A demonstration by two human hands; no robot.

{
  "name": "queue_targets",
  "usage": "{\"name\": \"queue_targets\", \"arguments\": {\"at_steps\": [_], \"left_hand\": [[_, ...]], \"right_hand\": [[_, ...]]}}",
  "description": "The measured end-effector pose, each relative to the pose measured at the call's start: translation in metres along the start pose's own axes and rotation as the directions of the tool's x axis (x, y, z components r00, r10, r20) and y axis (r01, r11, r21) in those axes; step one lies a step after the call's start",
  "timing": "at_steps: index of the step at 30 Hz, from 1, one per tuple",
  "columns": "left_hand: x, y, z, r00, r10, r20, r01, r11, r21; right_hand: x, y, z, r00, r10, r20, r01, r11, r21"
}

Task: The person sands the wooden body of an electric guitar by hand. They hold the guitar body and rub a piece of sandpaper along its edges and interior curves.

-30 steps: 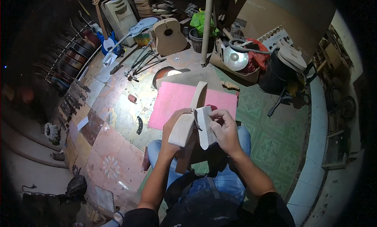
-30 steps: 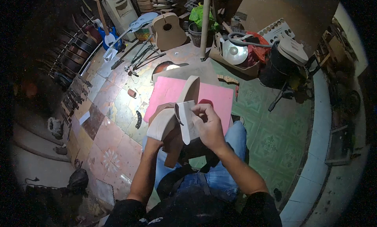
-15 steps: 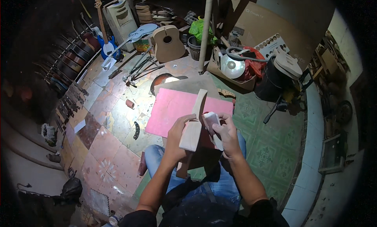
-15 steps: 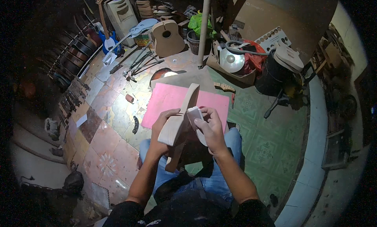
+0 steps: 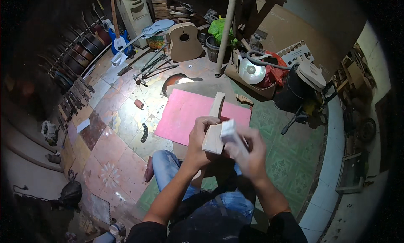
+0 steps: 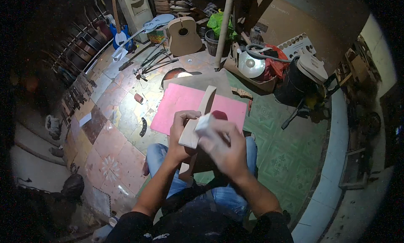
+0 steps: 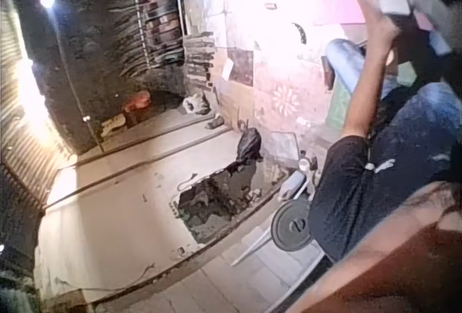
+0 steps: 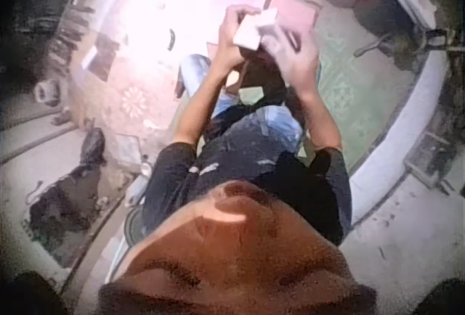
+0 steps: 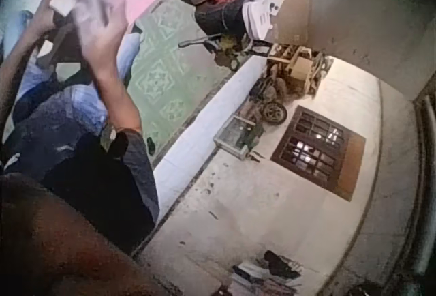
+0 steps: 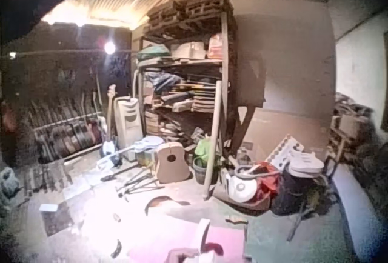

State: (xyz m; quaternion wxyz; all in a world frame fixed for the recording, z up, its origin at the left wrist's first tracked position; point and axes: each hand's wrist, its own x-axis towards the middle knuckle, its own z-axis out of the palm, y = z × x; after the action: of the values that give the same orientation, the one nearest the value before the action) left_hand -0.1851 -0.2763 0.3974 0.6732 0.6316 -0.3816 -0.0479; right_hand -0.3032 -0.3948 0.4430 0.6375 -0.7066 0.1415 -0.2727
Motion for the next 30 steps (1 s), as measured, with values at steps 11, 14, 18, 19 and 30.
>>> {"name": "queue_targets", "arguments": {"at_steps": [11, 14, 18, 19, 30], "left_hand": [[0.015, -0.005, -0.005, 0.985, 0.159, 0.062, -0.164, 0.984, 0.073], [0.017, -0.002, -0.005, 0.987, 0.155, 0.051, -0.159, 0.985, 0.074], [0.017, -0.009, -0.007, 0.991, 0.123, 0.060, -0.128, 0.988, 0.089], [0.015, -0.007, -0.006, 0.989, 0.128, 0.068, -0.133, 0.988, 0.073], [0.014, -0.001, 0.004, 0.996, 0.064, 0.063, -0.065, 0.998, 0.016]], "right_hand": [[-0.001, -0.031, -0.002, 0.978, -0.180, 0.104, 0.203, 0.930, -0.307], [0.017, -0.021, -0.004, 0.991, 0.123, 0.047, -0.119, 0.990, -0.079], [-0.002, -0.045, 0.000, 0.860, -0.436, 0.267, 0.510, 0.711, -0.484], [0.004, -0.040, -0.004, 0.964, -0.201, 0.176, 0.258, 0.872, -0.416], [0.022, -0.042, -0.012, 0.986, 0.123, 0.111, -0.101, 0.978, -0.184]]}}
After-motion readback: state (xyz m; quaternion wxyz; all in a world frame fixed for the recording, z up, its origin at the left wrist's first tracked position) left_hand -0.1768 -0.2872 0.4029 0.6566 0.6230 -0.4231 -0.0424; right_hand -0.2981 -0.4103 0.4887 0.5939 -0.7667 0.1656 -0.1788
